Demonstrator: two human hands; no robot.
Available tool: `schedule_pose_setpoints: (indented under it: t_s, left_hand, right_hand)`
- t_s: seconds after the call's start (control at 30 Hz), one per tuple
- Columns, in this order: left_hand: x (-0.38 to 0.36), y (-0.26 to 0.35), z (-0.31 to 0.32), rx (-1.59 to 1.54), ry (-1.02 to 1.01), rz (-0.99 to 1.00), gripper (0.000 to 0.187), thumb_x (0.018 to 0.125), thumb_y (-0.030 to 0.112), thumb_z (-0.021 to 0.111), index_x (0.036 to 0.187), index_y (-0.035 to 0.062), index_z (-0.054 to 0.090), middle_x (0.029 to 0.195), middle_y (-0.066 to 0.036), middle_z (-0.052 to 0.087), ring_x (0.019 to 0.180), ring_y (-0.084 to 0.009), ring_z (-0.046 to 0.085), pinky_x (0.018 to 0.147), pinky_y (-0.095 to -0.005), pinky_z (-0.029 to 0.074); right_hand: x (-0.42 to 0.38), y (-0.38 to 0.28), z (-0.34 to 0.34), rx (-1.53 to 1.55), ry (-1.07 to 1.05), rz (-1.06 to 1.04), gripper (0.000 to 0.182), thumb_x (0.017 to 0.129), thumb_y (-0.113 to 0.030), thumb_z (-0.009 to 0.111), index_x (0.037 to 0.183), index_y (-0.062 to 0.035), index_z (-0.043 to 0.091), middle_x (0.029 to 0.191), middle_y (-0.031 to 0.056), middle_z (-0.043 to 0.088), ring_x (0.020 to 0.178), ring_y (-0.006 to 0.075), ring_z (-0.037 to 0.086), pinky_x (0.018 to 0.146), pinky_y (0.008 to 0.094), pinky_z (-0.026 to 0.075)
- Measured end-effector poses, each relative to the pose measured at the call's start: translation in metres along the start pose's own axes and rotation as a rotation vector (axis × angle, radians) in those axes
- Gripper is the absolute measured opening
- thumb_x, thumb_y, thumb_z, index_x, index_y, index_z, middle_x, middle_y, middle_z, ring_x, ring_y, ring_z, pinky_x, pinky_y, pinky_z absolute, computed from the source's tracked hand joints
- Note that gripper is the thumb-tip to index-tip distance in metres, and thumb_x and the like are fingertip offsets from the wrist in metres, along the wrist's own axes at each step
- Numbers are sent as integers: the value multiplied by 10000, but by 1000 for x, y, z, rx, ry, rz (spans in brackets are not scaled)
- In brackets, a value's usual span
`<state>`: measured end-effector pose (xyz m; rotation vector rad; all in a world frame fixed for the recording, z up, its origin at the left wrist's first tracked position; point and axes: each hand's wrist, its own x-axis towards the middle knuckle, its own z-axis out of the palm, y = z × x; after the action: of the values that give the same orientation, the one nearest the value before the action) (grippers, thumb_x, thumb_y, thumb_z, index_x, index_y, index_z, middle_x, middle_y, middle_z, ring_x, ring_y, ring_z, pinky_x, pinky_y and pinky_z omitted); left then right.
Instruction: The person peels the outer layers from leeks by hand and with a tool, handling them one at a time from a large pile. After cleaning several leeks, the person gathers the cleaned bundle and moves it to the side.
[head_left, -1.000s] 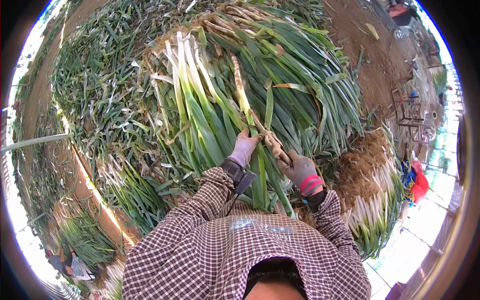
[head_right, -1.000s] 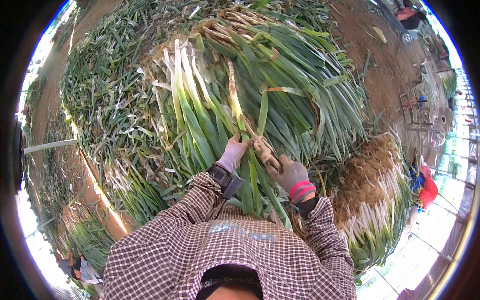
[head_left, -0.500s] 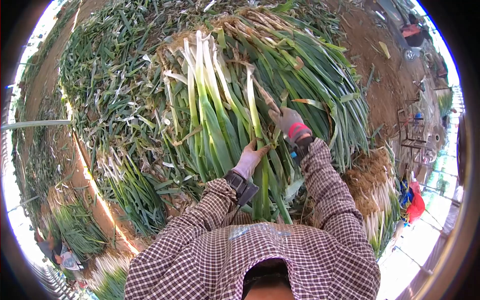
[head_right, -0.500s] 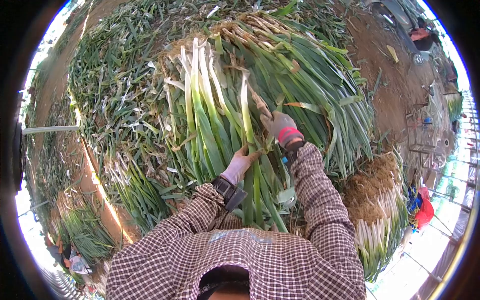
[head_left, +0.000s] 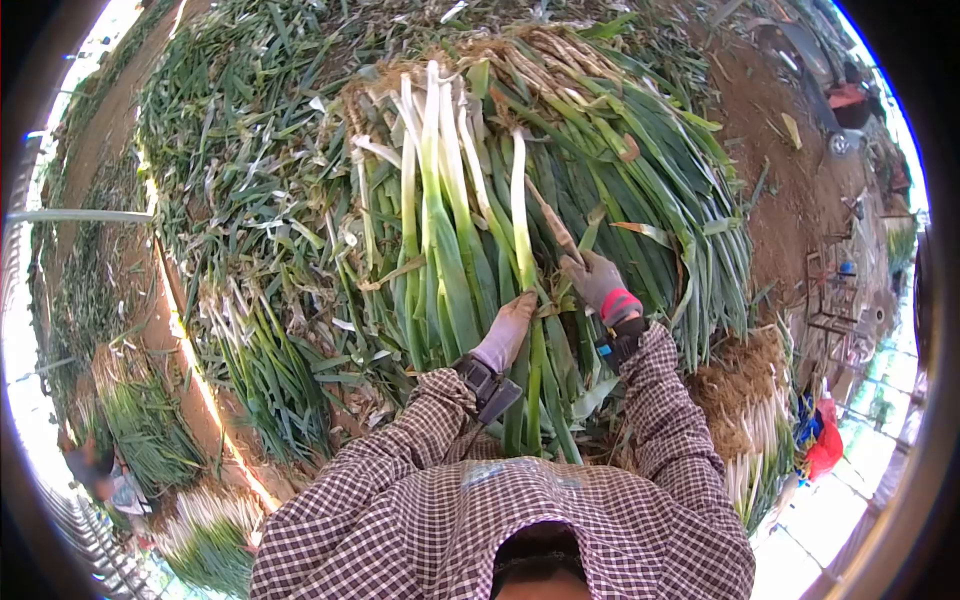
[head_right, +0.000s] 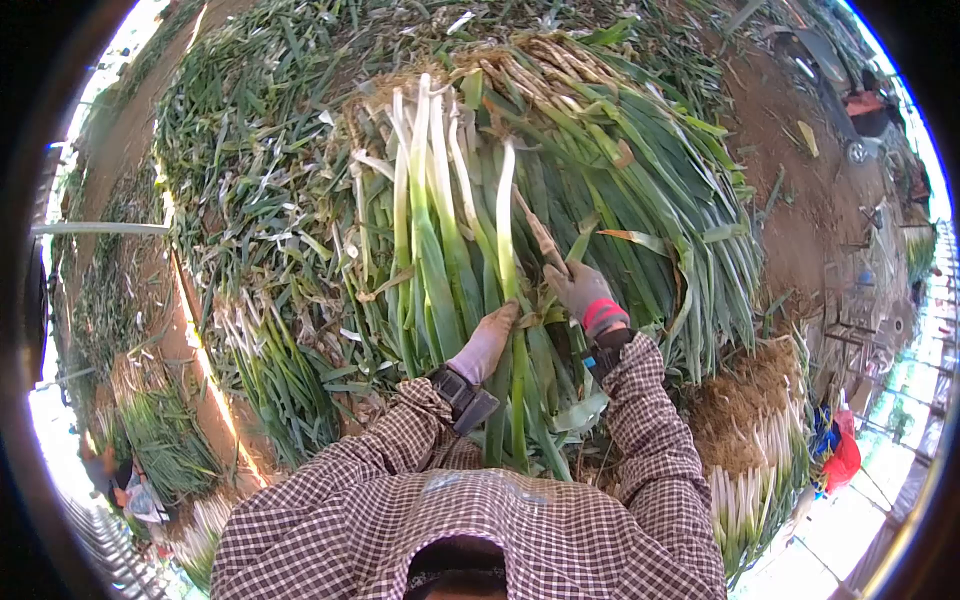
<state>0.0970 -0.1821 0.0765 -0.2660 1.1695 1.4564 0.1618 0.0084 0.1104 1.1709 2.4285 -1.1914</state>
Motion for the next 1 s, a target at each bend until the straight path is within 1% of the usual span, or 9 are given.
schedule_pose_setpoints:
  t_s: [0.27, 0.37, 0.5, 0.7, 0.8, 0.9, 0.93, 0.97, 1.0]
  left_hand:
    - [-28, 30, 7, 263, 104, 230, 454, 977, 368, 591, 1166, -46, 595, 1048, -47, 643, 933, -100, 564, 847, -226, 460]
    - [-25, 51, -1, 298, 286, 355, 356, 978, 344, 592, 1063, 1, 641, 882, -7, 624, 784, -90, 546, 694, -217, 461]
    - [-8, 60, -32, 171, 283, 316, 414, 980, 358, 588, 1136, -25, 624, 977, -34, 654, 852, -103, 553, 786, -239, 465]
    - [4, 58, -45, 358, 369, 436, 340, 974, 302, 600, 1044, -28, 643, 909, -28, 653, 791, -93, 545, 697, -263, 455]
    - [12, 74, -44, 526, 426, 467, 335, 929, 302, 650, 1006, -24, 641, 900, -94, 671, 798, -174, 595, 710, -315, 471]
    - [10, 88, -42, 959, 515, 544, 376, 871, 281, 695, 1102, -1, 608, 939, -177, 693, 856, -279, 671, 758, -378, 515]
    - [7, 88, -43, 1143, 580, 614, 403, 869, 284, 694, 1142, 6, 591, 946, -179, 695, 861, -285, 674, 766, -381, 522]
    - [6, 91, -45, 1327, 649, 684, 434, 868, 288, 693, 1182, 13, 574, 953, -181, 697, 867, -290, 677, 774, -385, 529]
    - [-15, 133, -37, 1001, 407, 346, 601, 855, 334, 705, 1319, 26, 478, 1046, -216, 679, 965, -313, 660, 882, -404, 515]
  right_hand:
    - [1, -22, -7, 128, 35, -146, 397, 919, -398, 615, 1018, -15, 654, 828, 215, 661, 776, 395, 633, 698, 419, 481]
    - [-14, -36, -13, 257, 23, -142, 384, 913, -378, 630, 1017, -8, 647, 800, 211, 643, 747, 367, 628, 688, 403, 482]
    - [-13, -34, -5, 194, -27, -88, 377, 910, -368, 636, 1028, -10, 647, 808, 206, 639, 740, 345, 624, 695, 387, 482]
    - [-10, -51, -3, 169, -42, -97, 372, 914, -373, 625, 994, -9, 639, 806, 216, 633, 756, 347, 632, 704, 393, 482]
    - [-5, -38, 3, 200, -13, -164, 355, 936, -380, 607, 936, -25, 598, 712, 47, 537, 644, 149, 494, 604, 314, 429]
    - [3, -28, -6, -49, 144, -89, 372, 910, -398, 621, 973, -31, 600, 763, 104, 625, 694, 269, 605, 666, 375, 475]
    - [5, -35, -18, -122, 234, -62, 437, 879, -416, 649, 1075, -27, 609, 927, 167, 675, 866, 361, 651, 761, 437, 503]
    - [12, -33, -25, -313, 345, -92, 482, 870, -429, 656, 1120, -22, 599, 966, 179, 668, 912, 361, 645, 790, 442, 502]
    - [22, -29, -31, -501, 457, -125, 529, 862, -443, 664, 1165, -17, 589, 1005, 192, 661, 958, 360, 640, 819, 446, 501]
